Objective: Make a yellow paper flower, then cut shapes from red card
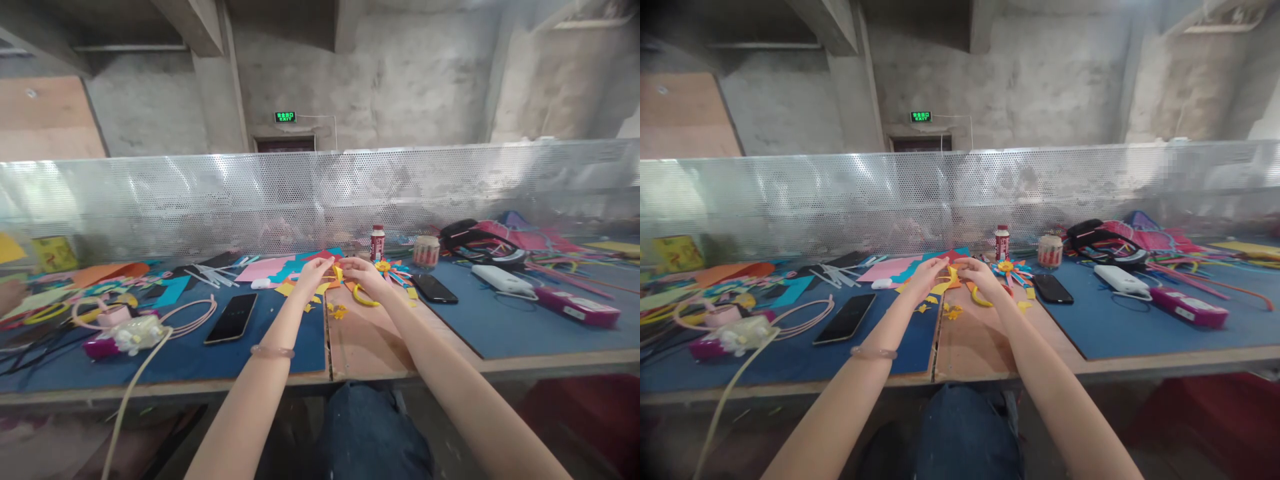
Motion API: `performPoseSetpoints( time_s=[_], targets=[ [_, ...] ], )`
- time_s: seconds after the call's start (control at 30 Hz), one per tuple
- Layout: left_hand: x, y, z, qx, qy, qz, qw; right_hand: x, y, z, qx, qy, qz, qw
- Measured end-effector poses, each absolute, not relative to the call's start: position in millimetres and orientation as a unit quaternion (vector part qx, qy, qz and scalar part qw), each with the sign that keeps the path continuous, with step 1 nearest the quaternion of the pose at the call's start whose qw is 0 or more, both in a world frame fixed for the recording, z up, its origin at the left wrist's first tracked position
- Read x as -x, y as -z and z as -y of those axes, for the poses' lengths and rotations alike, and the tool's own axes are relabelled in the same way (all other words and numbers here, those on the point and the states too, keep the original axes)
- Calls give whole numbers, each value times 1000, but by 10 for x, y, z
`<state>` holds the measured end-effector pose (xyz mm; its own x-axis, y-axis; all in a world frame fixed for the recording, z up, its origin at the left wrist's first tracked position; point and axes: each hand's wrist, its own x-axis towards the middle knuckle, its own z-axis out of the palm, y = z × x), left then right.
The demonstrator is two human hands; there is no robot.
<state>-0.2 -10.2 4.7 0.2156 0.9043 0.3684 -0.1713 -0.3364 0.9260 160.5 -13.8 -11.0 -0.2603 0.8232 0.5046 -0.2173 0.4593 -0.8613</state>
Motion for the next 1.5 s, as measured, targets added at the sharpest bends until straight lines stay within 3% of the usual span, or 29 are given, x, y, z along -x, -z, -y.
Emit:
performPoseSetpoints(
  time_s=[0.4,1.03,1.5],
  targets=[
    [2,-9,83,-619,-557,-282,477,-1600,160,74,280,-407,627,602],
    [7,16,49,-663,-527,-318,427,-1585,140,89,317,-305,676,591],
    [-29,-40,116,-673,-523,-346,392,-1592,208,-3,318,-334,662,591]
  ],
)
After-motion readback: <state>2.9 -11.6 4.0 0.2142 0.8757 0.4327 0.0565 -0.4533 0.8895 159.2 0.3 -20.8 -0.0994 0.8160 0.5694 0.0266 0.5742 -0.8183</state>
